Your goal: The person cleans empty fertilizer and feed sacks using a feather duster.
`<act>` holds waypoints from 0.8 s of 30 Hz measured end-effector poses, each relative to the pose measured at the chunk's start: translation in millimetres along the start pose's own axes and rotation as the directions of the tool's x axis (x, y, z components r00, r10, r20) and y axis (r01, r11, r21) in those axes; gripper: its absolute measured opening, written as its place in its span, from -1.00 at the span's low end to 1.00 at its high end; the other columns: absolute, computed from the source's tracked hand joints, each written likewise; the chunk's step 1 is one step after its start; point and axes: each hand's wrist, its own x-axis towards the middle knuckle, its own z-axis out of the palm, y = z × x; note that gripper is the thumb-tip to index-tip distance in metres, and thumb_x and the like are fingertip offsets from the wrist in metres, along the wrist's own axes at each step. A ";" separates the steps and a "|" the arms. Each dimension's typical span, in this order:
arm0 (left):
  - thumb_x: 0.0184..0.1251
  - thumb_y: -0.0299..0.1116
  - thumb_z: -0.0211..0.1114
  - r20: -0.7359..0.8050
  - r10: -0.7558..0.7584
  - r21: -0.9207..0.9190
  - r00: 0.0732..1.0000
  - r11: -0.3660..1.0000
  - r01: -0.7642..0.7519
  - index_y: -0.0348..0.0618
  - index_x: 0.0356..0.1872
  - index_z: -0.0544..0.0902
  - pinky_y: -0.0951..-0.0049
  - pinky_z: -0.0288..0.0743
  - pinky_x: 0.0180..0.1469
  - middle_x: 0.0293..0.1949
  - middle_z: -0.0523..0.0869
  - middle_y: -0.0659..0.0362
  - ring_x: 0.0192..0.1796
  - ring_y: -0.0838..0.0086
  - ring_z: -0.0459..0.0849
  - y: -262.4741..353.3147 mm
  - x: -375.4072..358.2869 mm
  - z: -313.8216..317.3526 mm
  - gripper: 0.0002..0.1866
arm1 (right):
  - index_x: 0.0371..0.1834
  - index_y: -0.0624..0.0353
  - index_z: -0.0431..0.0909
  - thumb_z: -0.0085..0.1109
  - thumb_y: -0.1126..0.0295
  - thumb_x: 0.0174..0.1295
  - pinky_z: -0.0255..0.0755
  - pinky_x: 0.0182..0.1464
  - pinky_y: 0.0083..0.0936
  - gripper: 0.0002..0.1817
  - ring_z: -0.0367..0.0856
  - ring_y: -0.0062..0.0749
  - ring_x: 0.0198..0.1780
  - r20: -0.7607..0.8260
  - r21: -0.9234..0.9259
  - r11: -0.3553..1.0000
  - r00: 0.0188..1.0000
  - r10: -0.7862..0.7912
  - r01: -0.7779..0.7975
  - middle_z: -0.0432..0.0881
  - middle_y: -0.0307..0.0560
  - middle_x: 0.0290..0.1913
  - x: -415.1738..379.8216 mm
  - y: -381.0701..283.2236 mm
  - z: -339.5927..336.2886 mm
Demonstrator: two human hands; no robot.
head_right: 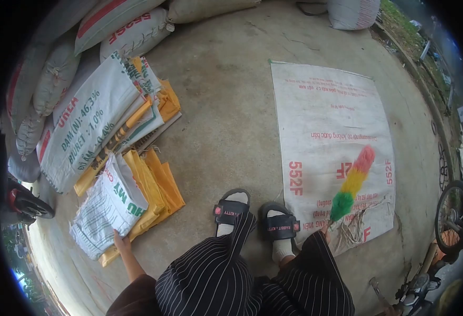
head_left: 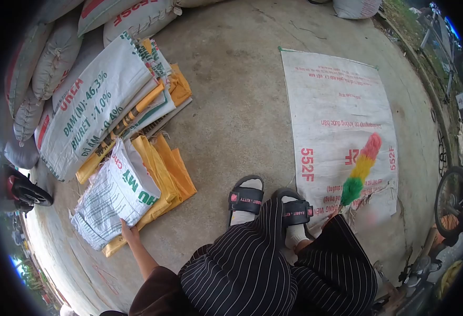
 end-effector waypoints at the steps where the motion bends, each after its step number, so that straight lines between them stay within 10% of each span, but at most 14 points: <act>1: 0.33 -0.32 0.06 0.015 -0.021 0.006 1.000 1.000 0.021 -0.39 0.17 0.25 0.27 0.27 0.22 0.11 0.42 0.03 0.15 0.31 0.40 0.8 -2.1 -2.8 -0.53 | 0.04 0.38 0.25 0.34 0.03 -0.18 0.22 0.01 -0.32 -0.19 0.32 0.02 0.00 -0.046 -0.038 0.999 0.999 0.006 -0.008 0.39 0.25 -0.06 1.9 1.9 -8.5; 4: 0.32 -0.28 0.09 0.068 -0.102 0.070 0.992 0.993 0.097 -0.40 0.15 0.26 0.28 0.33 0.18 0.10 0.43 0.04 0.12 0.33 0.43 5.5 -4.7 -8.9 -0.51 | 0.08 0.39 0.23 0.38 0.03 -0.23 0.22 0.07 -0.30 -0.13 0.32 0.06 0.07 -0.160 -0.132 0.990 0.987 0.028 -0.049 0.39 0.29 0.00 0.5 8.2 -20.5; 6: 0.25 -0.15 0.16 -0.163 -0.063 0.169 0.985 0.981 0.090 -0.40 0.16 0.25 0.28 0.39 0.13 0.13 0.39 -0.01 0.10 0.28 0.45 7.3 -0.9 -7.3 -0.40 | 0.12 0.41 0.22 0.41 0.03 -0.26 0.21 0.12 -0.28 -0.08 0.31 0.09 0.12 -0.229 -0.185 0.979 0.972 0.047 -0.091 0.38 0.32 0.04 -4.2 13.5 -23.9; 8: 0.17 0.00 0.18 -0.722 0.135 0.269 0.679 0.958 0.096 -0.40 0.18 0.23 0.24 0.41 0.10 0.15 0.34 -0.10 0.06 0.15 0.47 23.7 -35.7 51.2 -0.27 | 0.15 0.42 0.21 0.44 0.03 -0.29 0.21 0.16 -0.26 -0.03 0.31 0.12 0.17 -0.300 -0.232 0.963 0.952 0.064 -0.138 0.38 0.34 0.08 -8.6 17.0 -26.3; 10: 0.13 0.09 0.15 -0.834 0.463 0.547 0.301 0.768 0.334 -0.38 0.21 0.19 0.14 0.32 0.13 0.14 0.31 -0.16 0.08 0.02 0.42 31.5 -32.8 48.8 -0.20 | 0.18 0.45 0.12 0.42 0.04 -0.26 0.24 0.14 -0.26 0.01 0.34 0.13 0.14 -0.316 -0.324 0.930 0.947 0.065 -0.172 0.40 0.37 0.05 -13.2 20.1 -30.6; 11: 0.13 0.09 0.15 -0.817 0.471 0.568 0.332 0.755 0.328 -0.38 0.21 0.19 0.14 0.32 0.13 0.14 0.31 -0.16 0.08 0.02 0.42 26.7 -27.7 50.0 -0.20 | 0.23 0.47 0.00 0.43 0.05 -0.26 0.25 0.12 -0.24 0.08 0.35 0.16 0.13 -0.324 -0.325 0.936 0.946 0.021 -0.132 0.38 0.42 0.06 -8.2 31.0 -30.9; 12: 0.16 0.08 0.12 -0.366 0.888 0.930 0.279 0.336 0.150 -0.38 0.21 0.18 0.09 0.28 0.13 0.13 0.30 -0.17 0.12 0.00 0.37 16.8 -24.1 49.4 -0.21 | 0.24 0.47 -0.03 0.40 0.01 -0.24 0.28 0.09 -0.21 0.10 0.39 0.19 0.08 -0.348 -0.326 0.928 0.936 0.057 -0.178 0.38 0.44 0.04 0.6 48.0 -27.2; 13: 0.18 0.07 0.10 0.216 0.970 0.975 0.114 -0.220 0.029 -0.38 0.22 0.17 0.04 0.23 0.14 0.13 0.30 -0.18 0.16 -0.02 0.31 8.3 -30.5 60.3 -0.23 | 0.24 0.47 -0.03 0.40 0.01 -0.24 0.28 0.09 -0.21 0.10 0.39 0.19 0.08 -0.368 -0.320 0.926 0.927 0.073 -0.201 0.38 0.44 0.04 1.1 40.4 -31.8; 14: 0.21 0.04 0.08 0.309 0.938 0.947 0.154 -0.289 -0.141 -0.36 0.22 0.17 0.03 0.19 0.15 0.15 0.28 -0.16 0.20 -0.01 0.26 2.2 -29.4 78.2 -0.27 | 0.25 0.46 -0.04 0.39 -0.01 -0.24 0.31 0.06 -0.20 0.11 0.41 0.19 0.06 -0.403 -0.301 0.924 0.910 0.100 -0.236 0.39 0.44 0.03 5.5 28.5 -34.9; 17: 0.31 -0.08 -0.01 0.498 0.823 0.813 0.273 -0.332 -0.479 -0.27 0.23 0.20 0.03 0.16 0.16 0.20 0.23 -0.12 0.26 0.02 0.18 -6.8 -78.2 202.2 -0.41 | 0.25 0.46 -0.06 0.35 -0.07 -0.22 0.32 0.06 -0.20 0.12 0.42 0.18 0.05 -0.456 -0.295 0.908 0.879 0.141 -0.298 0.38 0.46 0.04 19.3 2.0 -51.5; 21: 0.22 -0.44 0.10 0.736 0.652 0.496 0.182 -0.338 -0.800 -0.20 0.20 0.28 0.13 0.09 0.24 0.22 0.23 -0.07 0.27 0.09 0.19 -37.9 -124.5 315.8 -0.51 | 0.16 0.52 0.12 0.33 -0.02 -0.19 0.31 0.08 -0.24 -0.02 0.43 0.10 0.07 -0.472 -0.134 0.852 0.788 0.394 -0.506 0.42 0.44 0.01 58.8 2.8 -65.3; 24: 0.12 -0.55 0.12 0.874 0.338 0.369 0.348 0.003 -0.929 -0.19 0.08 0.40 0.21 0.07 0.26 0.19 0.28 -0.06 0.26 0.10 0.21 -70.6 -167.7 379.9 -0.57 | 0.04 0.39 0.34 0.30 0.09 -0.18 0.37 -0.01 -0.22 -0.25 0.50 0.14 -0.04 -0.422 -0.277 0.899 0.883 0.203 -0.339 0.55 0.27 -0.14 82.6 30.6 -66.4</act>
